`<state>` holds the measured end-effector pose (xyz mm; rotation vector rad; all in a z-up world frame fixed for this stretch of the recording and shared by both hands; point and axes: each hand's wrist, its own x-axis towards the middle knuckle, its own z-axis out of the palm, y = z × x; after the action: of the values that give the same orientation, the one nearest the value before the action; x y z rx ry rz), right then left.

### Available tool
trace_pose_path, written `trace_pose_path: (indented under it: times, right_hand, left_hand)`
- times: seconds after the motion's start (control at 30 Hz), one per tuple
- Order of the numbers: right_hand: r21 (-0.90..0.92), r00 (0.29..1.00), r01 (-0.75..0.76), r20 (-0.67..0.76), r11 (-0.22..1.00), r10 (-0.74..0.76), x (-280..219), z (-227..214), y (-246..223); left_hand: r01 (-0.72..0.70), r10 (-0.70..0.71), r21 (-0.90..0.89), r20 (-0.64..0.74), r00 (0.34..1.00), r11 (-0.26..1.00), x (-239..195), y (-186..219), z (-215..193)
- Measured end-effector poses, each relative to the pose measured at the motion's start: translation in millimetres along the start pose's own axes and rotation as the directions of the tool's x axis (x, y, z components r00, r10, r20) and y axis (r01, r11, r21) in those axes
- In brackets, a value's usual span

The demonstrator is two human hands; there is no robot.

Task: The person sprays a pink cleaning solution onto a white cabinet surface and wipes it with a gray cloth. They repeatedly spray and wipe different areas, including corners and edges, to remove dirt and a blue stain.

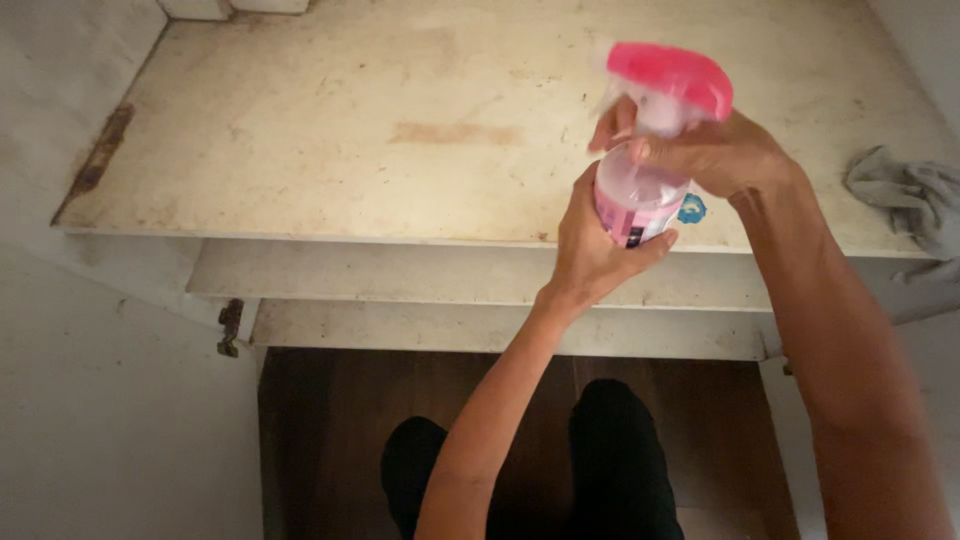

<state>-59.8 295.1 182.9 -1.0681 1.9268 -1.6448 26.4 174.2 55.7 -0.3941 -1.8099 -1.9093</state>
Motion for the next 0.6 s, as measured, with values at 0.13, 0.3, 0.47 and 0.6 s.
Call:
trace_pose_path:
  times: [0.13, 0.3, 0.47, 0.6]
  right_hand:
    - [0.100, 0.993, 0.067, 0.092, 0.993, -0.077, 10.1, -4.2, -7.4]
    - [0.024, 0.996, -0.058, 0.074, 0.998, 0.056, 17.3, -1.1, -10.0]
    - [-0.103, 0.947, -0.309, -0.128, 0.946, 0.295, 17.5, -6.0, -4.7]
    - [-0.045, 0.952, -0.277, -0.149, 0.960, 0.268, 17.9, -15.6, 1.1]
  left_hand:
    - [0.027, -0.014, -0.138, 0.091, 0.996, 0.990, 5.5, -1.3, 3.4]
    - [0.150, -0.078, -0.351, 0.209, 0.975, 0.924, 9.8, -8.3, -0.7]
    - [0.191, -0.105, -0.423, 0.217, 0.970, 0.886, 8.5, -17.7, 10.0]
    - [0.217, -0.141, -0.400, 0.211, 0.967, 0.890, 10.5, -25.7, 12.1]
